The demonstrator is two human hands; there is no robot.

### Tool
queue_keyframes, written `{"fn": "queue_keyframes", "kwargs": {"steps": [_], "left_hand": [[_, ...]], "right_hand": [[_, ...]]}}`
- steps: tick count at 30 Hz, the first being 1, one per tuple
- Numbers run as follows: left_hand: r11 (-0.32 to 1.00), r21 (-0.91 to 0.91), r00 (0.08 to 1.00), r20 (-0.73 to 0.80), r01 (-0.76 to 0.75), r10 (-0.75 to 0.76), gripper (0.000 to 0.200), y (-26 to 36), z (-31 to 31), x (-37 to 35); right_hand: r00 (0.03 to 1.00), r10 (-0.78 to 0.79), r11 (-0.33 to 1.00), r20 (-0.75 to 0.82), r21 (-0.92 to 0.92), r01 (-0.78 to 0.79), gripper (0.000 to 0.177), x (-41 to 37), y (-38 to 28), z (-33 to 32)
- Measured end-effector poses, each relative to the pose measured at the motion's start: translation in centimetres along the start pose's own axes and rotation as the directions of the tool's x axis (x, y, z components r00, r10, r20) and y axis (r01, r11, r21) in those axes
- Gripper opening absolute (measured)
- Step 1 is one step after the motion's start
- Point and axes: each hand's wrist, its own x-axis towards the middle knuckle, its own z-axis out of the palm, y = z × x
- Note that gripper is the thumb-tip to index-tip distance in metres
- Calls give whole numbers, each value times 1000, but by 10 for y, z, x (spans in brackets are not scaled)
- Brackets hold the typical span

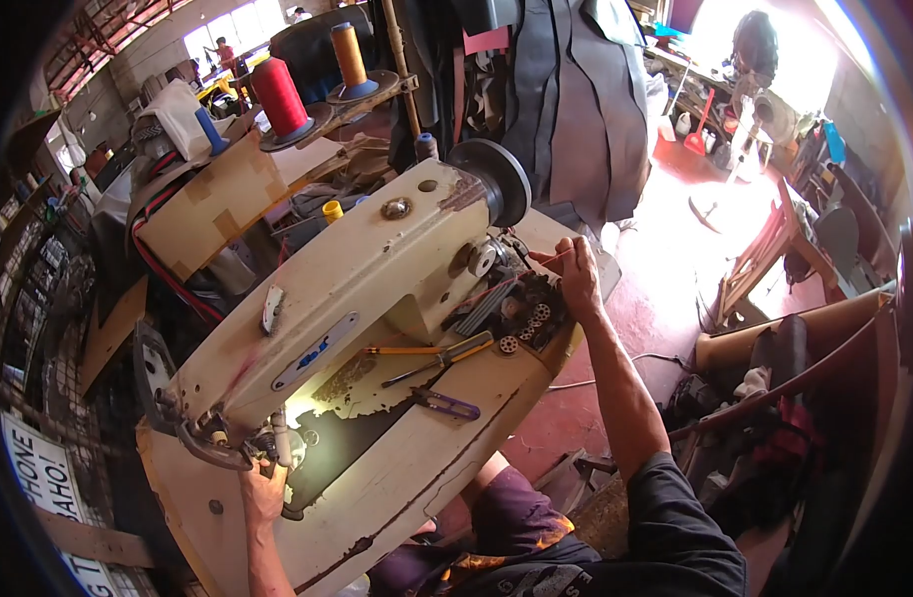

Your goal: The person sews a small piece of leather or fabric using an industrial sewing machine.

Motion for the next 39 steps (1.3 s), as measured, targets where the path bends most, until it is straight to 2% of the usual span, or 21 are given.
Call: {"fn": "queue_keyframes", "kwargs": {"steps": [2, 5, 8, 11, 14, 17, 20, 27, 30, 33, 39], "left_hand": [[999, 32, 1000, 16, 21, -21, 22, 10, -2, -1], [999, 46, 1000, 16, 25, -26, 22, 33, -4, -2], [990, 117, 997, 12, -79, 78, 23, 8, -3, 0], [985, 133, 994, 2, -109, 110, 21, -3, -4, 0], [998, -32, 998, 40, 46, -45, 18, 40, -5, -4], [990, 125, 993, 82, 70, -81, 16, 39, -8, -3], [993, 116, 999, 50, 16, -21, 15, 12, -6, -2], [997, 67, 994, 100, 47, -53, 12, 23, -8, -2], [998, 66, 994, 104, 23, -30, 11, 16, -9, -1], [1000, 15, 995, 96, -11, 10, 10, 3, -5, 0], [999, -35, 994, 102, -23, 26, 11, -9, -5, 2]], "right_hand": [[1000, -5, 991, -29, -133, 1, 22, -3, -14, 2], [999, 39, 998, 27, 38, -40, 21, 2, -2, -1], [995, 63, 996, 82, 57, -68, 22, 8, 7, -4], [992, 73, 993, 104, 88, -83, 22, 11, 12, -7], [992, 47, 998, 118, 40, -53, 21, 15, 15, -9], [994, 21, 994, 105, -110, -9, 21, 14, 1, -4], [995, -56, 990, 78, -122, 65, 21, 14, 16, -3], [984, -159, 973, -83, -181, 142, 20, 4, 15, 13], [971, -227, 957, -73, -200, 209, 22, 4, 16, 13], [991, -122, 970, -62, -217, 106, 21, 3, 11, 10], [994, -84, 987, -73, -143, 73, 22, 2, 6, 8]]}}
